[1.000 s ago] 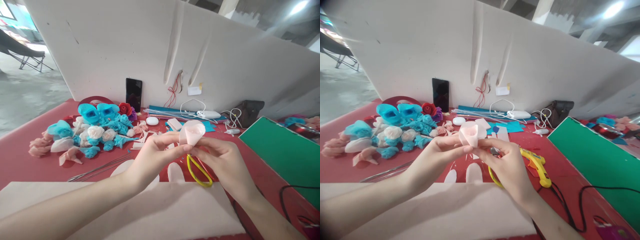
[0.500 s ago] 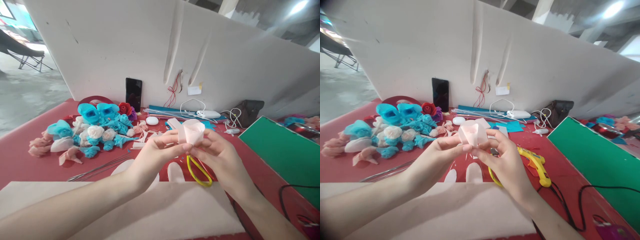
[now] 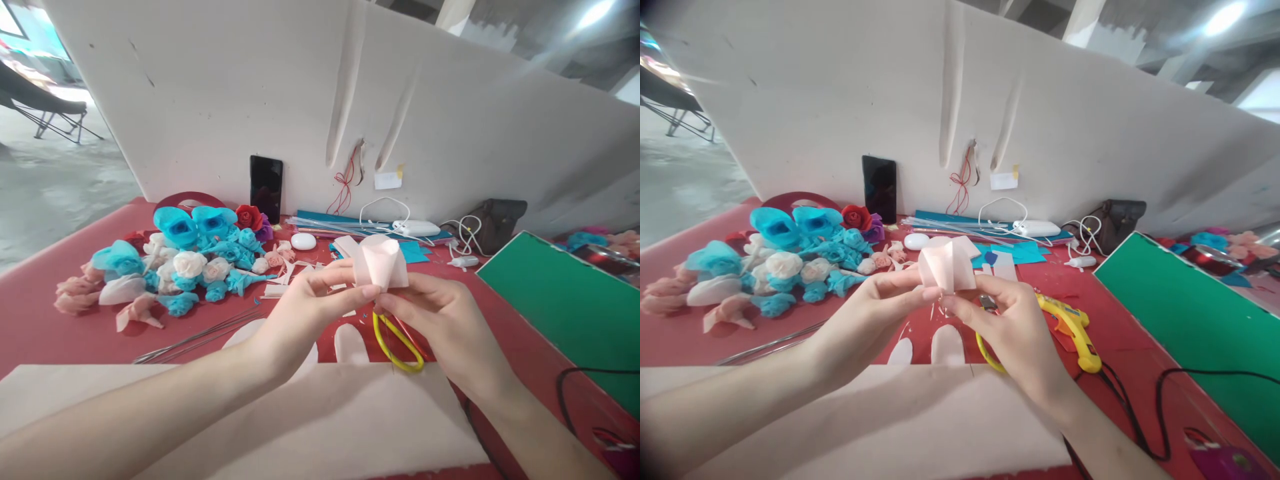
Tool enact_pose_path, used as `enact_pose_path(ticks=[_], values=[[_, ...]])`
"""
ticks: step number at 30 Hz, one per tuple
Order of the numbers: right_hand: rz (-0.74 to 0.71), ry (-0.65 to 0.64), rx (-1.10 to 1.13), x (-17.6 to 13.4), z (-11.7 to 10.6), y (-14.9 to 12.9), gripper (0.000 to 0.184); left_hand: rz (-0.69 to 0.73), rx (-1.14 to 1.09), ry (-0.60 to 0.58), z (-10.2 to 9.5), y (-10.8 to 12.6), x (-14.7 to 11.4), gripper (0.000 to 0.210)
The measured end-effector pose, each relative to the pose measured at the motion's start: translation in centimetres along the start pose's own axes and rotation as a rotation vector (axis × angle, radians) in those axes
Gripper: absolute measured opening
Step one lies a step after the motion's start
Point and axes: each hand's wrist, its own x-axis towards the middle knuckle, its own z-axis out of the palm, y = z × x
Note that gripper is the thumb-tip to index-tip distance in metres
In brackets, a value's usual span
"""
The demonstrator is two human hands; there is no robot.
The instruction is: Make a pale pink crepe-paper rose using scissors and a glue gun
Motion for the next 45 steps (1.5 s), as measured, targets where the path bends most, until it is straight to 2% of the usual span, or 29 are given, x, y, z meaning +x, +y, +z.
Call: enact_pose_path(ticks=[3, 7, 12, 15, 19, 23, 30, 36, 45], values=[[0.04, -0.017, 0.084, 0.1, -0.2, -0.1, 0.008, 0.062, -0.008, -0.028, -0.5, 0.2, 0.3, 0.021], [0.105, -0.146, 0.218, 0.4, -1.0, -0.2, 0.007, 0.086, 0.02, -0.006, -1.5, 1.1, 0.8, 0.037], [0.163, -0.344, 0.298, 0.5, -1.8, -0.3, 0.007, 0.087, 0.205, -0.172, -1.8, 1.8, 0.9, 0.051], [0.203, -0.43, 0.312, 0.4, -2.0, -0.5, 0.006, 0.162, 0.309, -0.178, -1.6, 1.7, 0.7, 0.051], [0.272, -0.486, 0.248, 0.4, -2.3, -1.2, 0.007, 0.249, 0.45, -0.203, -1.6, 1.4, 0.4, 0.051], [0.292, -0.542, 0.02, 0.4, -2.7, -1.8, 0.009, 0.286, 0.579, -0.261, -1.8, 1.2, 0.2, 0.055], [0.158, -0.54, -0.264, -0.2, -3.1, -1.8, 0.016, 0.539, 0.984, -0.285, -1.5, 1.7, -0.2, 0.039], [0.098, -0.486, -0.325, -0.4, -3.2, -1.7, 0.013, 0.711, 1.072, -0.442, -1.2, 2.2, 0.0, 0.03], [0.033, -0.453, -0.331, -0.7, -3.5, -1.6, 0.01, 0.842, 1.287, -0.454, -0.9, 2.7, 0.1, 0.025]])
